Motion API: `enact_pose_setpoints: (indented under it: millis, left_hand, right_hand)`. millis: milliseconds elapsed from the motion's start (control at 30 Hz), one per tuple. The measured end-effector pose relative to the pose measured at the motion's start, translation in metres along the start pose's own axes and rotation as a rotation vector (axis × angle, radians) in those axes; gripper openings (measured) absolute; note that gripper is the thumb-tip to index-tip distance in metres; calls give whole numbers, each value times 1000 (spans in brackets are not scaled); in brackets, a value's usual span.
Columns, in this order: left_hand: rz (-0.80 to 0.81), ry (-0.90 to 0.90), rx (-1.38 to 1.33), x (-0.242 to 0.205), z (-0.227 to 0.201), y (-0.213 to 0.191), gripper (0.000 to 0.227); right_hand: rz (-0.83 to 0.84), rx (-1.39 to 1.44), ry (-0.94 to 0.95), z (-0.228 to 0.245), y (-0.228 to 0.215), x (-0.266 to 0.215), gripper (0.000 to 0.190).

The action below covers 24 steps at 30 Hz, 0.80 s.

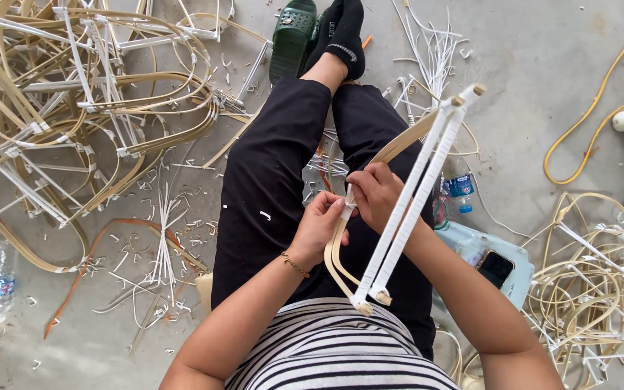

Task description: Securing plastic binding strips onto bamboo furniture frames using tie wraps and scissors while sitting on the floor.

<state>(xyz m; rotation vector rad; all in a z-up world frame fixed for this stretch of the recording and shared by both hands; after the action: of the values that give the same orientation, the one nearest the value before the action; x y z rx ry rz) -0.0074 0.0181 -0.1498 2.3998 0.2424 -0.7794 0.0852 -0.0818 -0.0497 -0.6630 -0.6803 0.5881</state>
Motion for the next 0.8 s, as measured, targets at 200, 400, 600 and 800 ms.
enact_pose_setpoints:
  millis: [200, 400, 600, 800]
  left_hand:
    - [12, 6, -3, 10, 13, -15, 17]
    - [16, 126, -12, 8, 6, -12, 16]
    - [70, 7, 57, -11, -19, -1, 29]
    - [81, -9, 88, -22, -22, -2, 32]
  right_hand:
    - [143, -18, 2, 18, -9, 16, 20]
    - [-11, -56, -103, 27, -12, 8, 24]
    - [-50, 30, 25, 34, -44, -6, 30]
    - [228, -278, 200, 19, -37, -30, 28]
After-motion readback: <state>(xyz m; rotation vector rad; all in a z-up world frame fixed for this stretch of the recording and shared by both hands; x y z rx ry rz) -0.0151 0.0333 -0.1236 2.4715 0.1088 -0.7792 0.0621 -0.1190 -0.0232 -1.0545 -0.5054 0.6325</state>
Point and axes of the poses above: each hand's wrist, its own x-axis towards the middle knuckle, its own y-axis out of the palm, z = x × y, the point moved 5 cm from there along x, towards the middle knuckle, and after that the axes turned 8 degrees about x, right-handed, at the moved point
